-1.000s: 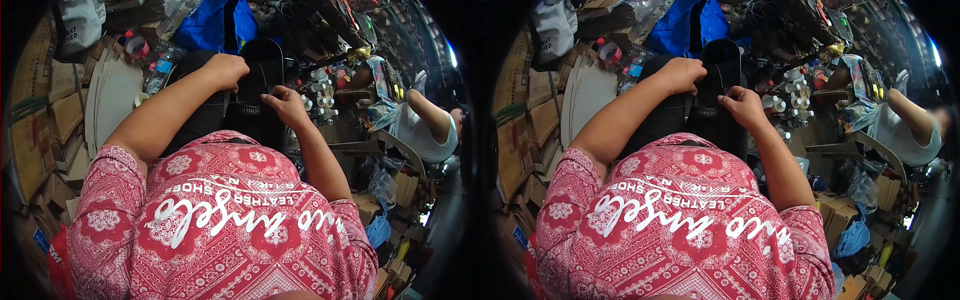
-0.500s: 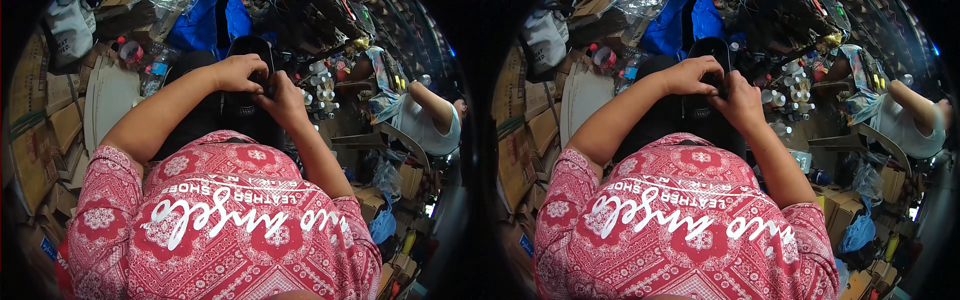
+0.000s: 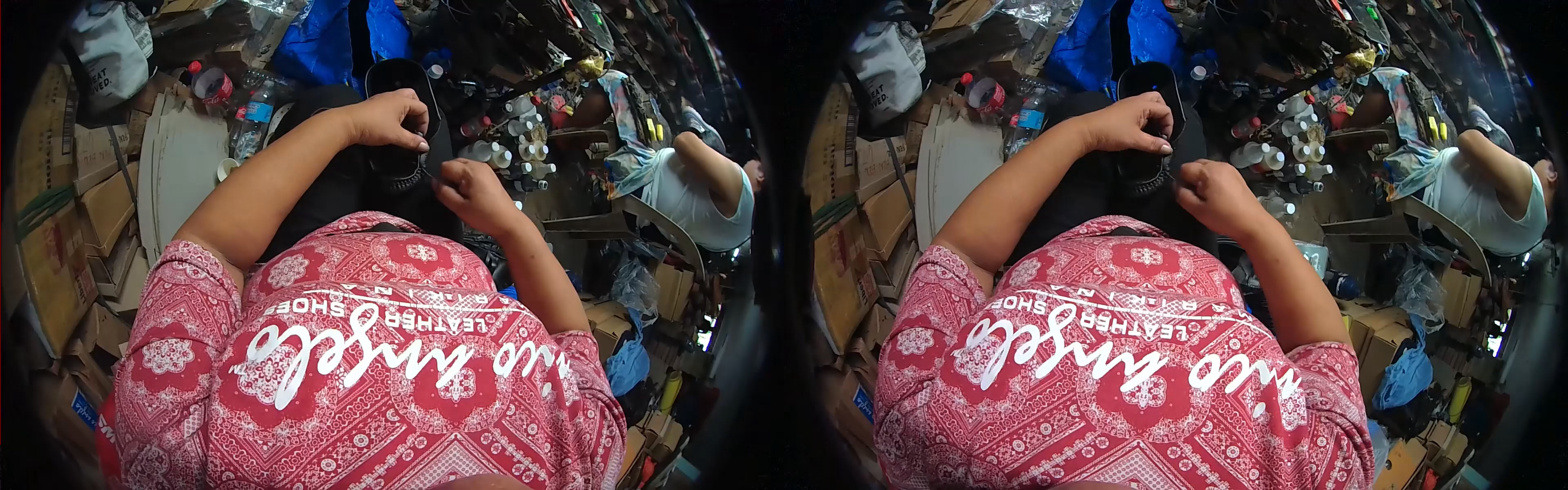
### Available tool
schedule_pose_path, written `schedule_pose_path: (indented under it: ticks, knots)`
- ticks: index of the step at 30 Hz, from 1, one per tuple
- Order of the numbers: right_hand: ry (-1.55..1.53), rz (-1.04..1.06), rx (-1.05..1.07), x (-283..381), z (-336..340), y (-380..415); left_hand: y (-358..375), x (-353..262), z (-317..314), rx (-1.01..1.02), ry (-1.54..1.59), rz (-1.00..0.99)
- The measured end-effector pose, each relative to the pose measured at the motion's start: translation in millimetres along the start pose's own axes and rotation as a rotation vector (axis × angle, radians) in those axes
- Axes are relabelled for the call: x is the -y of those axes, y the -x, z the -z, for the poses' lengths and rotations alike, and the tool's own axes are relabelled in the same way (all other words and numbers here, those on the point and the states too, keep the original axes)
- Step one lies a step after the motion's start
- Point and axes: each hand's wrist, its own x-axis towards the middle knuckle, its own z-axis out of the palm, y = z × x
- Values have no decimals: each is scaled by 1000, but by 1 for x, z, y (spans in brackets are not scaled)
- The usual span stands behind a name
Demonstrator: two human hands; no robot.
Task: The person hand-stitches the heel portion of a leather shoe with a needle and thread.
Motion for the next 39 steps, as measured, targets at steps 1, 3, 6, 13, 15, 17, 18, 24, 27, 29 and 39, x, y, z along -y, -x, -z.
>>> schedule_pose_path:
  ticks: [1,3,6,13,15,17,18,24,27,29,39]
  knots:
    - [-70,-45,13,2,4,7,1,0,-1,4,19,9]
    - [-138,-93,31,5,13,21,1,-1,1,-7,-19,10]
    - [-326,-286,-121,8,22,34,0,-7,3,0,-35,0]
    - [-128,-133,-108,2,8,10,1,-9,12,71,44,-25]
    - [-51,-167,-91,2,8,7,1,-11,13,89,28,-4]
    - [-26,-169,-94,2,9,5,2,-12,15,109,13,19]
    - [-2,-174,-98,2,8,5,1,-12,16,125,20,13]
    - [54,-150,-108,8,12,3,-2,-11,15,162,26,1]
    - [57,-166,-93,7,11,0,-3,-9,14,161,20,-10]
    - [33,-165,-79,7,9,-3,-3,-9,13,162,20,-9]
    - [-356,-262,57,-31,4,-12,1,-8,14,184,18,-25]
